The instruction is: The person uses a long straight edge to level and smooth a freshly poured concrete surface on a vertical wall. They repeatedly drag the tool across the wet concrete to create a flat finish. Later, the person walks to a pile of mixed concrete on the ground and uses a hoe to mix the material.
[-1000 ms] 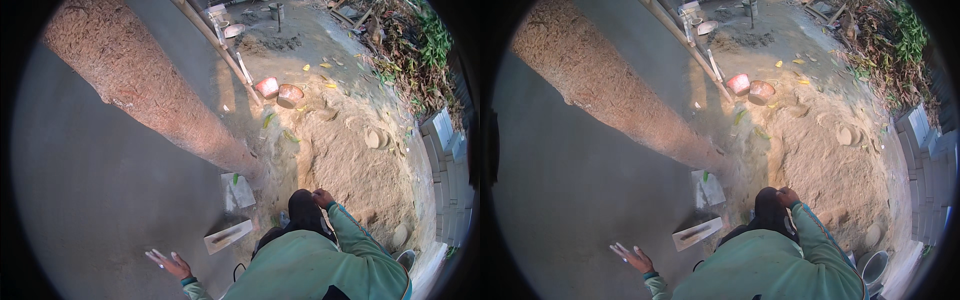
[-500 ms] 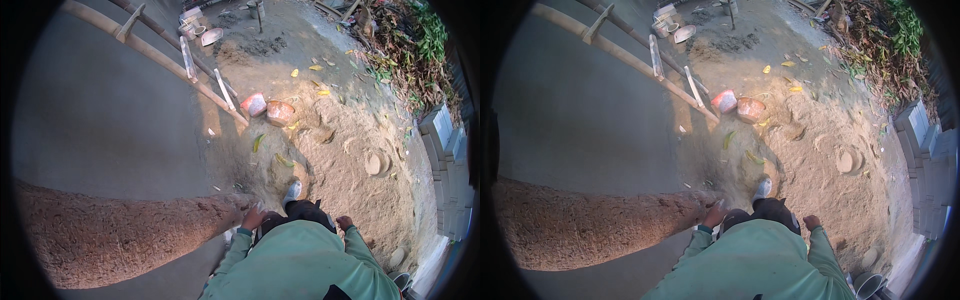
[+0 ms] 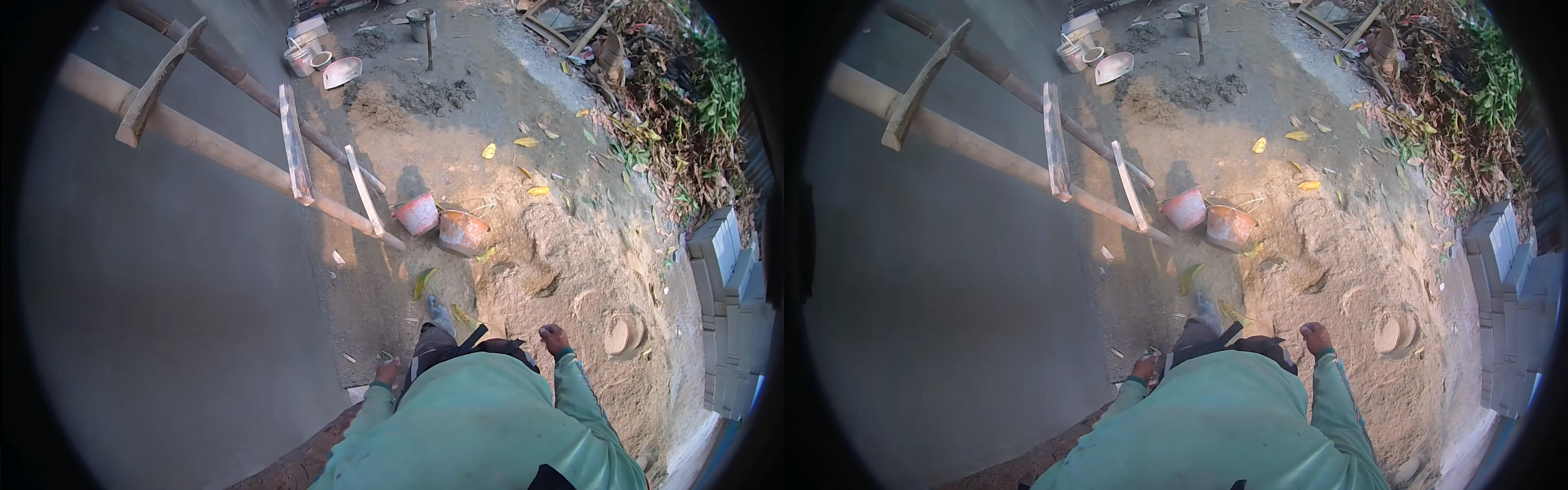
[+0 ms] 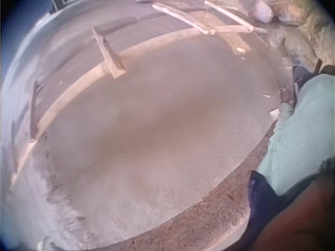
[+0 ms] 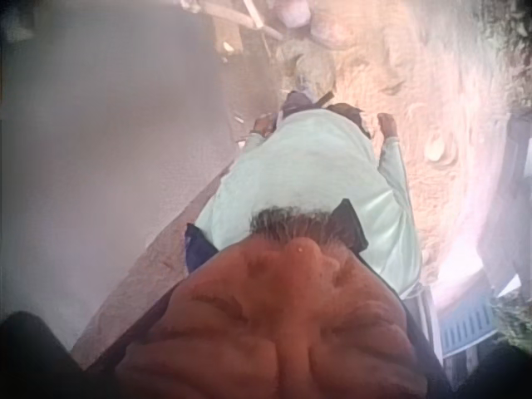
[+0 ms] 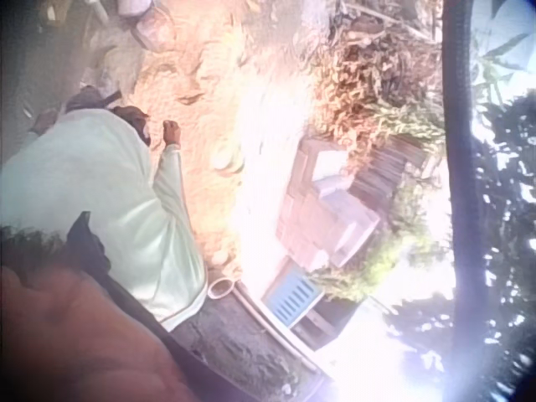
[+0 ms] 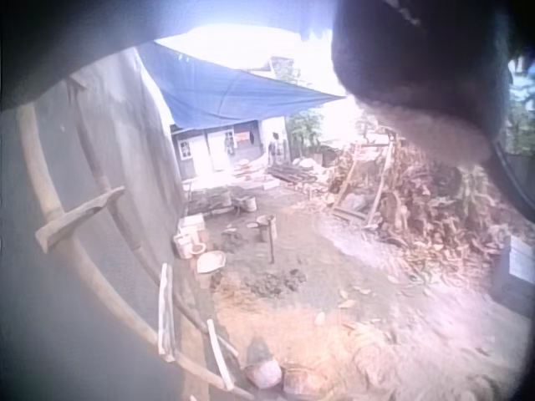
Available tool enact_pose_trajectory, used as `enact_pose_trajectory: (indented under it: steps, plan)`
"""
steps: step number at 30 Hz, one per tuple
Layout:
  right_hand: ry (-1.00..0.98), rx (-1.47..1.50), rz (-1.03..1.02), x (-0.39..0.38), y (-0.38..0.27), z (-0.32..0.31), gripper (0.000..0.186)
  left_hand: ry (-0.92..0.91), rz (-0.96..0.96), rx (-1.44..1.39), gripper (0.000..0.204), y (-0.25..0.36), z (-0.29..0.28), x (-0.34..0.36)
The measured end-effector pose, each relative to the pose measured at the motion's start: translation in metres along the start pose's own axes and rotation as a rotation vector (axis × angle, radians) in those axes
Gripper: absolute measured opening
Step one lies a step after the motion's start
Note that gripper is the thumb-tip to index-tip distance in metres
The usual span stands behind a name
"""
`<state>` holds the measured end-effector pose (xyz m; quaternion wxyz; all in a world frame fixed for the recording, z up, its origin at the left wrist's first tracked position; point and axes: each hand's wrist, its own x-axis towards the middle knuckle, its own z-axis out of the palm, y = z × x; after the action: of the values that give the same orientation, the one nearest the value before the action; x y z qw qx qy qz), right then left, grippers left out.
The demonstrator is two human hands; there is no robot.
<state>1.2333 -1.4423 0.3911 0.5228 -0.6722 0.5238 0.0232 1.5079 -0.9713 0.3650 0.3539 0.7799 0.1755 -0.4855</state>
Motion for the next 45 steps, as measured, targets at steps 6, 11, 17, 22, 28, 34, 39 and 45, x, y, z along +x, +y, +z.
enact_pose_trajectory:
  steps: [6,11,17,22,28,34,39,45]
  plan:
    - [-0.581,-0.952,-0.53,0.071,0.008,0.018,0.014,0.121,0.102,-0.081,0.041,0.084,-0.033,0.089]
    - [-0.378,-0.76,-0.59,0.131,-0.085,0.041,0.018,0.229,0.067,-0.442,0.041,0.163,-0.065,0.099]
    - [-0.233,-0.327,-0.14,0.239,-0.223,0.044,0.035,0.183,-0.068,-0.172,0.044,0.155,-0.072,0.152]
    - [-0.157,-0.144,-0.008,0.345,-0.26,0.025,0.037,0.051,0.13,0.168,0.038,0.23,-0.035,0.181]
    - [-0.218,-0.424,-0.214,0.449,-0.211,0.006,0.031,0.003,0.314,0.326,0.043,0.406,-0.013,0.219]
    - [-0.087,-0.395,-0.439,0.516,-0.246,-0.022,0.032,0.163,0.409,-0.085,0.052,0.581,-0.023,0.244]
    - [0.032,0.024,0.006,0.578,-0.286,-0.017,0.03,0.07,0.355,0.046,0.056,0.661,-0.032,0.281]
    - [-0.129,-0.199,0.025,0.603,-0.299,-0.006,0.023,0.021,0.001,0.052,0.054,0.691,-0.012,0.313]
